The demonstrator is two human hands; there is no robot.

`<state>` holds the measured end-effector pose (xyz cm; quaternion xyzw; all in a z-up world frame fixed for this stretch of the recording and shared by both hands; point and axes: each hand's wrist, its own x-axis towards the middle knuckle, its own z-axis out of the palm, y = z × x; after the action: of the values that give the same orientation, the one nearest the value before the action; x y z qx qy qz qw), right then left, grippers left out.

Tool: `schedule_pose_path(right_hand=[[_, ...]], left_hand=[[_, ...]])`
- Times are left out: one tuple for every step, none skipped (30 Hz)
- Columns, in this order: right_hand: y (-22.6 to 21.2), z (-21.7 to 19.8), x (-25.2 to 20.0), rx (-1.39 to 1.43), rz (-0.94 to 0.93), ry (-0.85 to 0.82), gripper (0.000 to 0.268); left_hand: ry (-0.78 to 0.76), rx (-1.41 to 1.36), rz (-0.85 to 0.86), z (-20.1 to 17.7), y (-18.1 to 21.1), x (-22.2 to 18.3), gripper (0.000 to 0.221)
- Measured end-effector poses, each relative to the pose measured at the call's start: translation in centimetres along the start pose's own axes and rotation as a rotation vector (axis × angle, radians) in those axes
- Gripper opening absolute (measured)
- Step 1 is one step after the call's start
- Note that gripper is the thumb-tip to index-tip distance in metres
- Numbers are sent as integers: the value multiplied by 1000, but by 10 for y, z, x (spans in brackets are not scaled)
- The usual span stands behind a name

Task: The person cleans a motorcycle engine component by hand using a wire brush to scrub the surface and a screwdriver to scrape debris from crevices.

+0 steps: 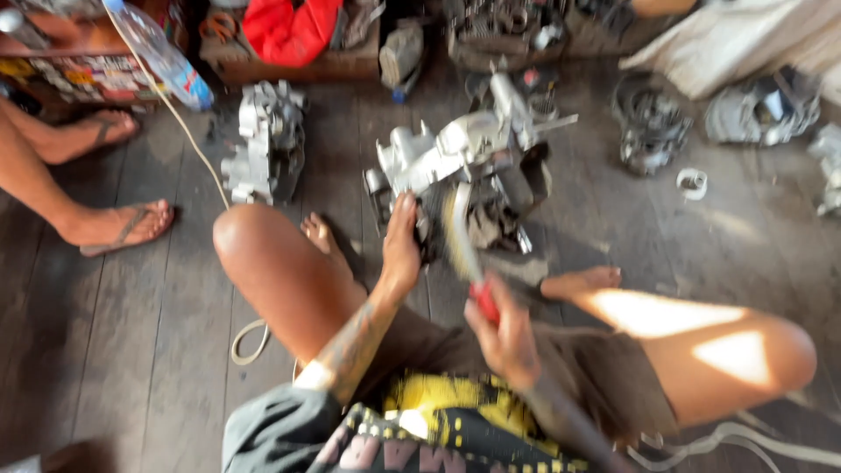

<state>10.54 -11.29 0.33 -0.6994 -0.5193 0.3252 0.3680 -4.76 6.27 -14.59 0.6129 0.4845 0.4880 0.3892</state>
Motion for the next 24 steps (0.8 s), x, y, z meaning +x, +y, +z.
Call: schedule_pose_path(right_hand=[[-11,-7,15,2,28,-10,64],[-22,-13,37,-17,-215,96,58],[-33,-20,60,-37,-458,201,53],[-40,-32,81,-40,-451,209,53],[-46,-45,103,68,-529,237,49],[-52,-57,125,176,-602,264,47],[-59,-74,125,173,-590,271,47],[-68,-92,131,284,-542,252,43],[-78,-110,137,394,-493,232,39],[-88,-123,135,393,-495,235,39],[-97,-136,133,397,-556,221,35],[-108,-150,133,403,-620,207,38],[-109,-157,136,402,-625,210,38],[-110,-165,139,503,-640,257,38],[-112,-173,141,604,-653,304,39],[-114,-181,145,601,-664,303,39],[-116,-189,149,682,-729,314,35],[-119,-197,152,765,-793,324,33],[-112,-209,157,762,-804,321,33],[-104,-221,163,871,-711,370,40],[-97,-233,169,978,-617,420,51],[-111,-236,163,979,-623,417,51],[-124,-239,158,936,-526,461,37],[-136,-241,151,899,-425,511,34]], left_hand=[[-14,6,-26,-4,57,2,48],[1,-220,-242,-12,116,9,57],[21,-443,-460,-28,176,9,69],[10,-443,-462,-28,194,8,69],[15,-542,-447,-28,212,7,66],[19,-638,-437,-29,229,7,64],[8,-636,-446,-34,221,9,64],[-137,-747,-504,-39,213,18,62],[-284,-855,-563,-45,205,26,67],[-287,-856,-560,-46,206,32,67],[-248,-1009,-552,-47,207,37,58],[-208,-1161,-537,-48,208,44,50],[-211,-1161,-532,-49,209,48,50],[-302,-1241,-450,-50,210,51,43],[-394,-1317,-365,-50,211,54,43],[-396,-1320,-354,-51,222,54,43],[-505,-1328,-283,-53,234,54,48],[-611,-1333,-211,-54,245,53,54],[-612,-1335,-199,-54,248,53,54],[-677,-1354,-199,-53,250,53,58],[-742,-1373,-199,-53,253,53,63],[-741,-1371,-192,-52,260,50,63],[-816,-1396,-198,-51,268,48,72],[-895,-1416,-210,-51,275,46,81]])
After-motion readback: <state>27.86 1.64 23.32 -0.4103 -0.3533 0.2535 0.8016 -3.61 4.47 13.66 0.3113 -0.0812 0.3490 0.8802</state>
